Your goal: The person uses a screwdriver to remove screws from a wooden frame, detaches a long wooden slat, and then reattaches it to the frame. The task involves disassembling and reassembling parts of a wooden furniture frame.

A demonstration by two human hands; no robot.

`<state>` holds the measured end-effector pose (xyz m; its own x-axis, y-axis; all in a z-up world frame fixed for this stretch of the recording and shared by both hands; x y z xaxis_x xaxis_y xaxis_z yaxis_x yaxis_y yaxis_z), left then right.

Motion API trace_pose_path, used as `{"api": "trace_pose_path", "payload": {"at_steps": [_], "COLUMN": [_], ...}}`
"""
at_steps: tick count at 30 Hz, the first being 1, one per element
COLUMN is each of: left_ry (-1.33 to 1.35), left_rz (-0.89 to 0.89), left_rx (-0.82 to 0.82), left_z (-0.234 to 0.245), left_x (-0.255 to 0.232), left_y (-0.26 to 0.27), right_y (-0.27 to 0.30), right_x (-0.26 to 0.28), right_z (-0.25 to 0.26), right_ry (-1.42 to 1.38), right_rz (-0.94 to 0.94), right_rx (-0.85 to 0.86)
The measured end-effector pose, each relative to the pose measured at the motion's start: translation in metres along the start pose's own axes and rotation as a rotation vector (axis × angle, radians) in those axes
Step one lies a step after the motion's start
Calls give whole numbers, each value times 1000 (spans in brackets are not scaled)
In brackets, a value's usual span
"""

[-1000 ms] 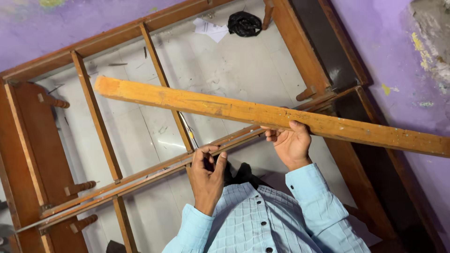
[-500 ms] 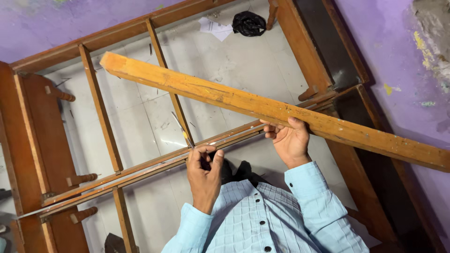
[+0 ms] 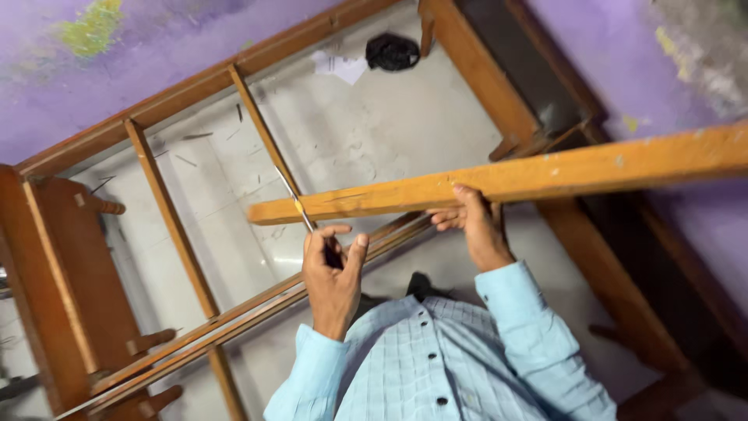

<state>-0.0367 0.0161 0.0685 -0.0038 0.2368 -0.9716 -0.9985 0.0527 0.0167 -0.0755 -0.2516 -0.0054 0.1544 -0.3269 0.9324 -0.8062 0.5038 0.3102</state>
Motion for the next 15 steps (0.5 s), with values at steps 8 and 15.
{"api": "trace_pose_path", "payload": {"at_steps": [8, 15], "left_ry": [-38, 88], "left_rz": [-85, 15], "left_rx": [45, 155], "left_z": [29, 4], "left_x": [20, 15], "left_y": [-26, -33], "right_y": [19, 24], "right_x": [2, 0], "right_z": [-9, -7], "right_ry": [238, 488], "right_rz": [17, 30], "right_rx": [-23, -71]}}
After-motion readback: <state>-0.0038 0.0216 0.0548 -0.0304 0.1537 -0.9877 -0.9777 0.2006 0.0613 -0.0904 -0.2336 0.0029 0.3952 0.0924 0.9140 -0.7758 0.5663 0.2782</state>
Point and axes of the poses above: each hand's wrist, its own y-axis away from the middle knuckle, its own z-axis out of the back of the hand, x = y × z, the point moved 7 cm from there along -y, towards the middle knuckle, and after that the axes turned 1 degree about -y, right-handed, at the moved point
